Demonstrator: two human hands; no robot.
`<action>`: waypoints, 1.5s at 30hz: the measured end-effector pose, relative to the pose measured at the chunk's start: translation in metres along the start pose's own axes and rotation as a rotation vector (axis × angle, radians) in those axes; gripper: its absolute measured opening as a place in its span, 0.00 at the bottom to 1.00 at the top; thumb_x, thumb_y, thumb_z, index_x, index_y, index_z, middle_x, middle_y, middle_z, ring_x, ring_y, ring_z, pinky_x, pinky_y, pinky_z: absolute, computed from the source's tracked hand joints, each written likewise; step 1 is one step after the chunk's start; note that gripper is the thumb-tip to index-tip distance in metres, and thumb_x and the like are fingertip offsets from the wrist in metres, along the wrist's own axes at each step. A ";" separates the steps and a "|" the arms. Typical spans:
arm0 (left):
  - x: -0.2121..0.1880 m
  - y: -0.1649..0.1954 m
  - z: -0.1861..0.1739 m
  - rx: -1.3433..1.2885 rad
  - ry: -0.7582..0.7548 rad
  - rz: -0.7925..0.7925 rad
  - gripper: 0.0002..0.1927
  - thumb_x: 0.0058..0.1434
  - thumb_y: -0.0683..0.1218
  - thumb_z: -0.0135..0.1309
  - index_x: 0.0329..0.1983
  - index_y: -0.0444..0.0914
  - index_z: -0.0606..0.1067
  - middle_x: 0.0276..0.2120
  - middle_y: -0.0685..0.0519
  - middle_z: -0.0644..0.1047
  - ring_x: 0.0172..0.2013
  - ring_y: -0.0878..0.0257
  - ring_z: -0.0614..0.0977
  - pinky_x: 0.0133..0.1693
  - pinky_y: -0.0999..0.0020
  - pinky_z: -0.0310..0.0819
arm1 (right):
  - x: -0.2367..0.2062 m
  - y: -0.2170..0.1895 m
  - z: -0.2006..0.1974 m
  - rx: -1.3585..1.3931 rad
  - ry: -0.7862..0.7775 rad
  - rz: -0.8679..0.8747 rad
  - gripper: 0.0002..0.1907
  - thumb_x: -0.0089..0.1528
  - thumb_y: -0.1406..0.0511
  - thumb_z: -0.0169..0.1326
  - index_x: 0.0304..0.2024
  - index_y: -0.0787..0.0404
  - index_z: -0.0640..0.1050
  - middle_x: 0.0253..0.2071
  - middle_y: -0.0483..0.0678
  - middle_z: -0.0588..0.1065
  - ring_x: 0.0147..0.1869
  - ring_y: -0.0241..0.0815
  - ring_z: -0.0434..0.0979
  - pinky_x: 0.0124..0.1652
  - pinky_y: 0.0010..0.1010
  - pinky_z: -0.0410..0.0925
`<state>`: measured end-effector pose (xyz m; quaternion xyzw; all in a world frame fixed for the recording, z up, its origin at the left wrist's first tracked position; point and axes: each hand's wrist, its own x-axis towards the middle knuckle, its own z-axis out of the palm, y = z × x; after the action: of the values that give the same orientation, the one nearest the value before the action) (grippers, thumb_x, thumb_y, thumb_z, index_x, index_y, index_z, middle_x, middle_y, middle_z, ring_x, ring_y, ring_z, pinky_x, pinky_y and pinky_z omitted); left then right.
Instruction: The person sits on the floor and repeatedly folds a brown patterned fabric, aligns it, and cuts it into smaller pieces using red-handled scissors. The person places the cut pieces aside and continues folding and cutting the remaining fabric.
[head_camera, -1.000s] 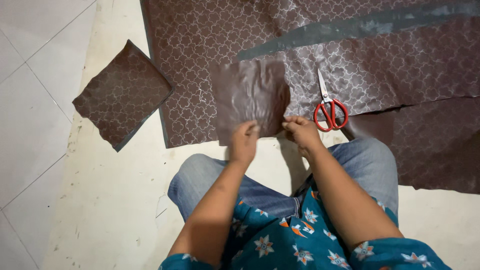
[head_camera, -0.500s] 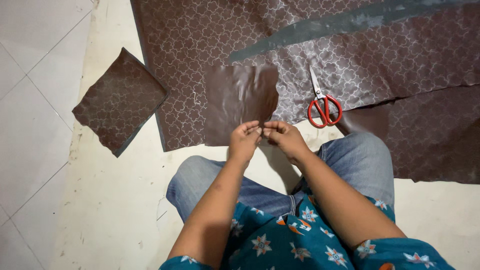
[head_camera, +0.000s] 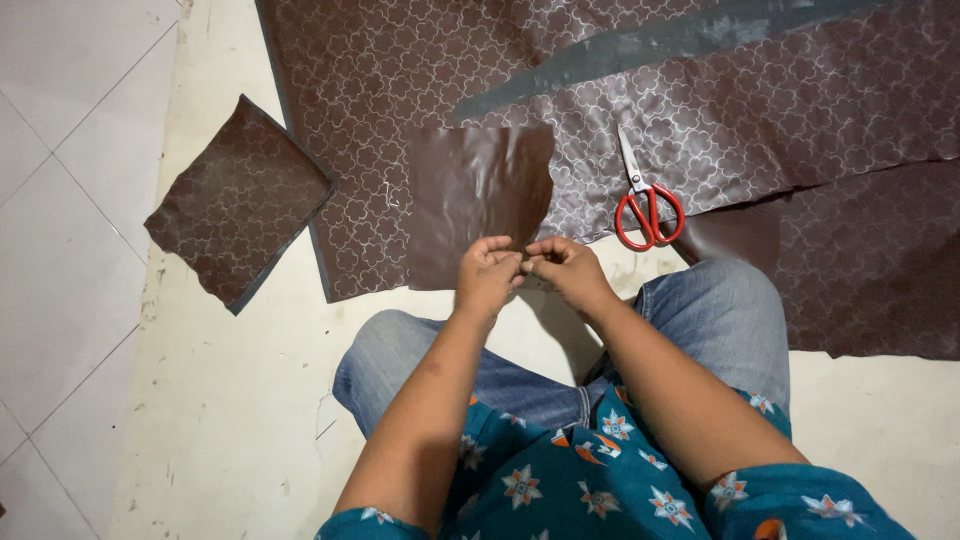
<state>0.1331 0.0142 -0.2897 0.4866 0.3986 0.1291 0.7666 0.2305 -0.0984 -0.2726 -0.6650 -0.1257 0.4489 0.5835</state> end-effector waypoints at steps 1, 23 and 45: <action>0.001 0.000 -0.001 -0.002 -0.002 -0.008 0.21 0.60 0.37 0.56 0.57 0.31 0.69 0.36 0.51 0.80 0.34 0.66 0.82 0.34 0.73 0.79 | 0.000 0.001 0.000 -0.008 -0.005 -0.014 0.14 0.59 0.68 0.62 0.47 0.64 0.80 0.38 0.45 0.79 0.37 0.32 0.76 0.36 0.23 0.69; -0.010 0.007 -0.009 0.009 0.001 -0.096 0.24 0.57 0.36 0.57 0.57 0.32 0.67 0.34 0.50 0.80 0.31 0.67 0.80 0.30 0.74 0.73 | -0.002 0.001 0.002 -0.170 -0.086 -0.107 0.13 0.58 0.69 0.62 0.45 0.66 0.82 0.39 0.45 0.82 0.41 0.32 0.80 0.44 0.24 0.73; -0.017 0.001 -0.002 0.369 -0.002 0.121 0.14 0.57 0.38 0.55 0.47 0.35 0.73 0.33 0.55 0.78 0.32 0.70 0.79 0.37 0.73 0.74 | -0.003 -0.001 0.002 0.073 -0.027 -0.109 0.13 0.59 0.71 0.58 0.45 0.67 0.72 0.31 0.43 0.76 0.33 0.30 0.76 0.33 0.21 0.69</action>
<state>0.1209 0.0058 -0.2803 0.6419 0.3848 0.0993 0.6557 0.2279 -0.0991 -0.2706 -0.6293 -0.1528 0.4297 0.6293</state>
